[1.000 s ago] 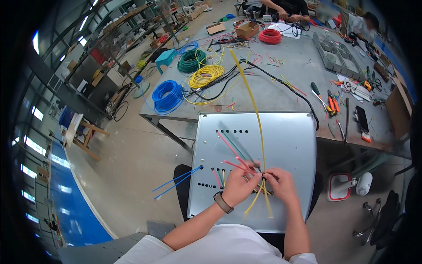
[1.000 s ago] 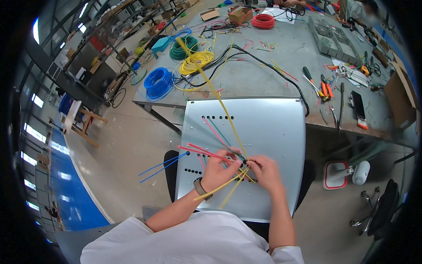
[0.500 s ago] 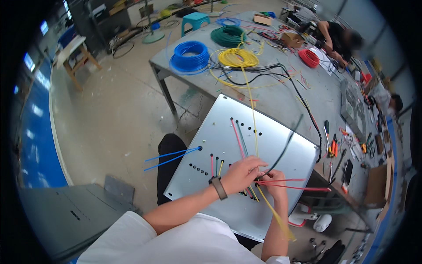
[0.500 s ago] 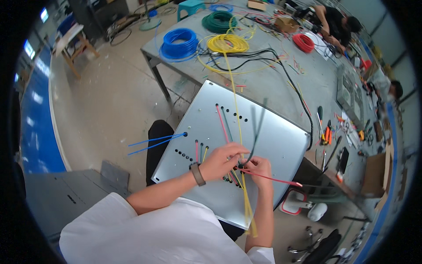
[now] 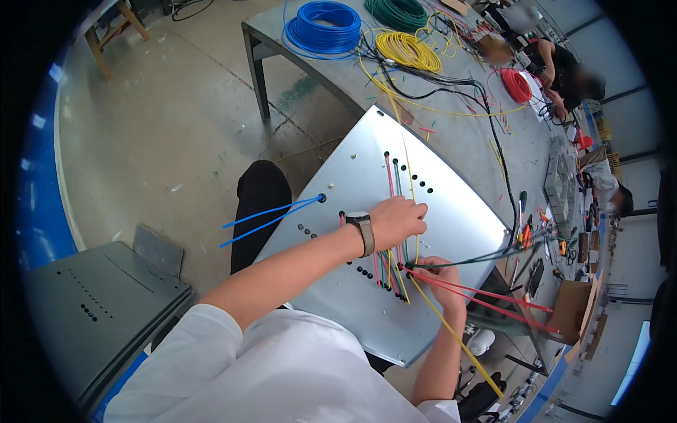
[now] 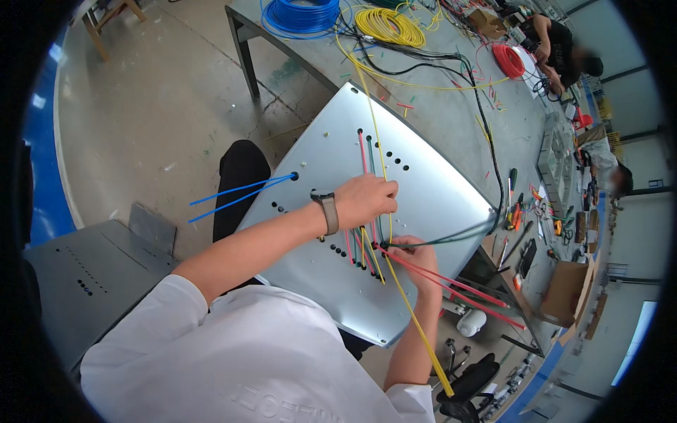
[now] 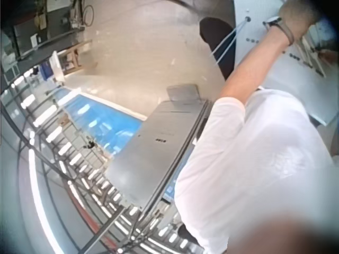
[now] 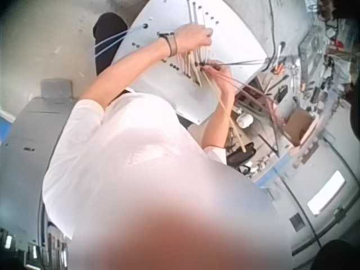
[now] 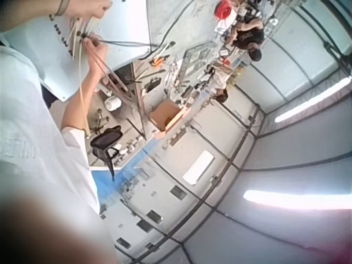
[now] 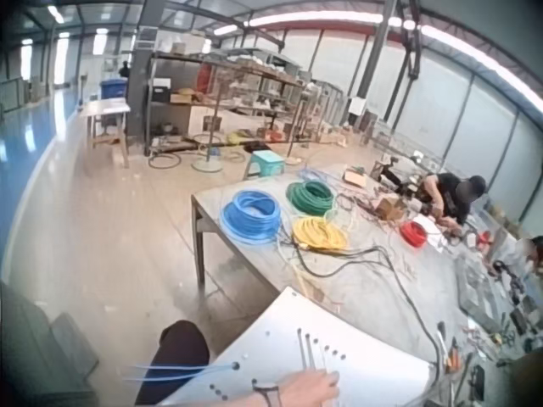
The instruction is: The person threads multiple colored wires through holes in a metal electrical panel, organizing and arranging them by hand. The person repeatedly pulls and adjusts the wires to align them across the panel surface.
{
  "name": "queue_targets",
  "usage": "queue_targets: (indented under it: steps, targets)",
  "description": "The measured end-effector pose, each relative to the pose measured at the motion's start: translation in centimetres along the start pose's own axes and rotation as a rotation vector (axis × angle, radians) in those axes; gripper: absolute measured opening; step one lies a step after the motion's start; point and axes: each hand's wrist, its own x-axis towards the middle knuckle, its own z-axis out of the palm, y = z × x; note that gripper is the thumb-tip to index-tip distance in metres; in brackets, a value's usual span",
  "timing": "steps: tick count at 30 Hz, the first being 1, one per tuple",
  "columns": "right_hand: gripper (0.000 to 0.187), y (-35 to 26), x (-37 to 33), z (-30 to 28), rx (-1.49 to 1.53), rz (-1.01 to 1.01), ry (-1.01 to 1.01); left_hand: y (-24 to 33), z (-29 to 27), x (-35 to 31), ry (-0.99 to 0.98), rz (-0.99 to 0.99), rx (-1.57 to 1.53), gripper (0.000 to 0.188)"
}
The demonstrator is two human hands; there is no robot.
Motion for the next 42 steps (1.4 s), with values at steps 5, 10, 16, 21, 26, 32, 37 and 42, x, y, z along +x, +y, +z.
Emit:
queue_targets:
  steps: [5,10,16,21,26,32,37,42]
  targets:
    - [0.011,-0.3,-0.4,1.0,-0.028,0.071,0.095,-1.0,0.3,0.1,0.010,-0.013,-0.047,0.006]
    - [0.009,-0.6,-0.1,1.4,-0.144,0.130,0.146,-1.3,0.1,-0.2,0.024,-0.011,-0.012,0.006]
    - [0.010,-1.5,0.5,1.1,-0.170,0.224,0.075,-1.7,0.3,-0.3,0.041,-0.022,-0.050,0.007]
    - [0.008,-2.0,0.2,1.8,-0.183,0.215,0.117,-1.8,0.5,0.1,0.028,-0.013,-0.015,0.004]
    - [0.008,-1.6,0.4,2.1,-0.269,0.183,0.146,-2.0,0.8,0.3,0.008,0.002,-0.017,0.003]
    - [0.010,-1.2,0.4,2.3,-0.219,0.170,0.188,-2.4,1.1,0.1,0.019,0.000,-0.045,0.005]
    - [0.017,-2.6,0.7,0.5,0.006,0.253,0.070,-3.9,0.5,0.1,0.026,-0.015,-0.018,0.015]
    - [0.024,-7.6,4.8,-1.2,-0.074,-0.052,0.120,-5.6,-0.8,-0.7,0.169,-0.075,0.010,0.032]
